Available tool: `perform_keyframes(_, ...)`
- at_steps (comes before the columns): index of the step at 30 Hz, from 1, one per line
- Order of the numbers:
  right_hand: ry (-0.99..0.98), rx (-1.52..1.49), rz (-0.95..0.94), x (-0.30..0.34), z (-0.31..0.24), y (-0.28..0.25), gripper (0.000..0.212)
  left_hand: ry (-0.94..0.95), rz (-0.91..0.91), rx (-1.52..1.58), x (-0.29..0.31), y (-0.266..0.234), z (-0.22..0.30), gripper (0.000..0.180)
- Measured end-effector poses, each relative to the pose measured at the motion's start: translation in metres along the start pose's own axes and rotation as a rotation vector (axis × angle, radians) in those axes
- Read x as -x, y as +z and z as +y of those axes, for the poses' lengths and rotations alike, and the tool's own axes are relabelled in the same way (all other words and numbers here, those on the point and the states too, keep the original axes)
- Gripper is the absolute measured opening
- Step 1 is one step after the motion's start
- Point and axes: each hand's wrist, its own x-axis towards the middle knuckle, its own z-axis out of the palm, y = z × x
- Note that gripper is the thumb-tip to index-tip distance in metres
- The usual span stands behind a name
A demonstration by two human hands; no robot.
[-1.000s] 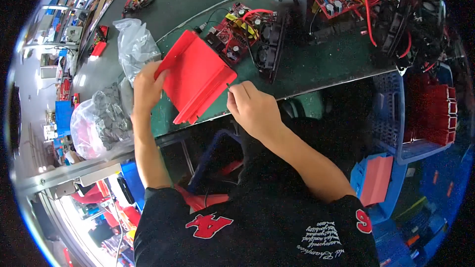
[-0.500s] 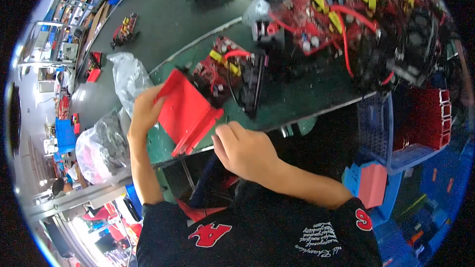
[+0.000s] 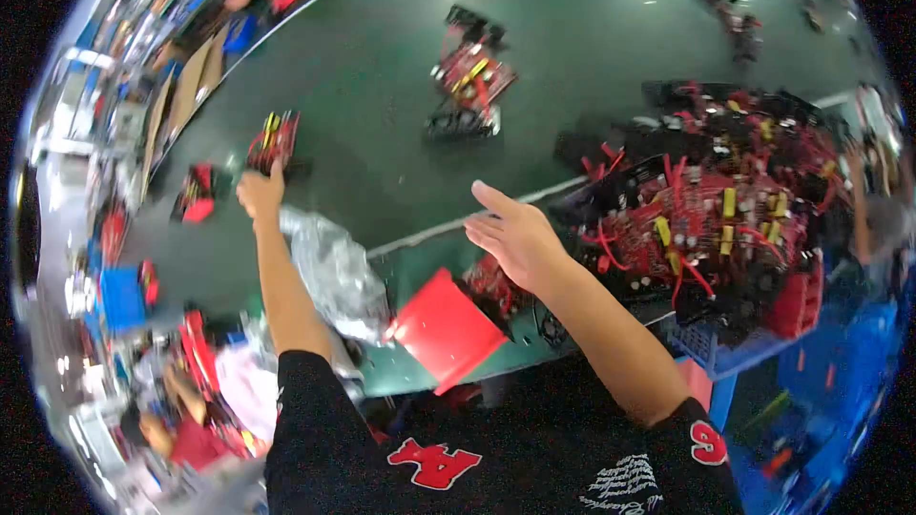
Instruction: The worker is assembling electronic circuit board components by attaching them to red plastic housings and organizing them into bins.
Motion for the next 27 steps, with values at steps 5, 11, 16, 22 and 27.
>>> perform_keyframes(5,0.032,0.108,0.391,-0.112,-0.032,0.041,0.057,-0.089,-0.199,0.642,-0.064,0.066,-0.062,0.058)
perform_keyframes(11,-0.114,-0.029,0.589,-0.155,-0.056,0.054,0.027,-0.773,-0.638,1.110,-0.090,0.062,-0.073,0.035)
perform_keyframes(16,-0.203,0.159,0.519,-0.074,-0.128,0.054,0.029,-0.745,-0.768,1.129,-0.098,0.033,-0.053,0.034)
perform_keyframes(22,-0.719,1.318,0.575,0.085,-0.204,0.030,0.057,-0.593,-0.608,1.186,-0.024,-0.120,-0.001,0.031)
perform_keyframes(27,-1.064,1.245,0.804,0.237,-0.251,-0.041,0.042,-0.228,-0.559,1.085,0.078,-0.278,0.118,0.031)
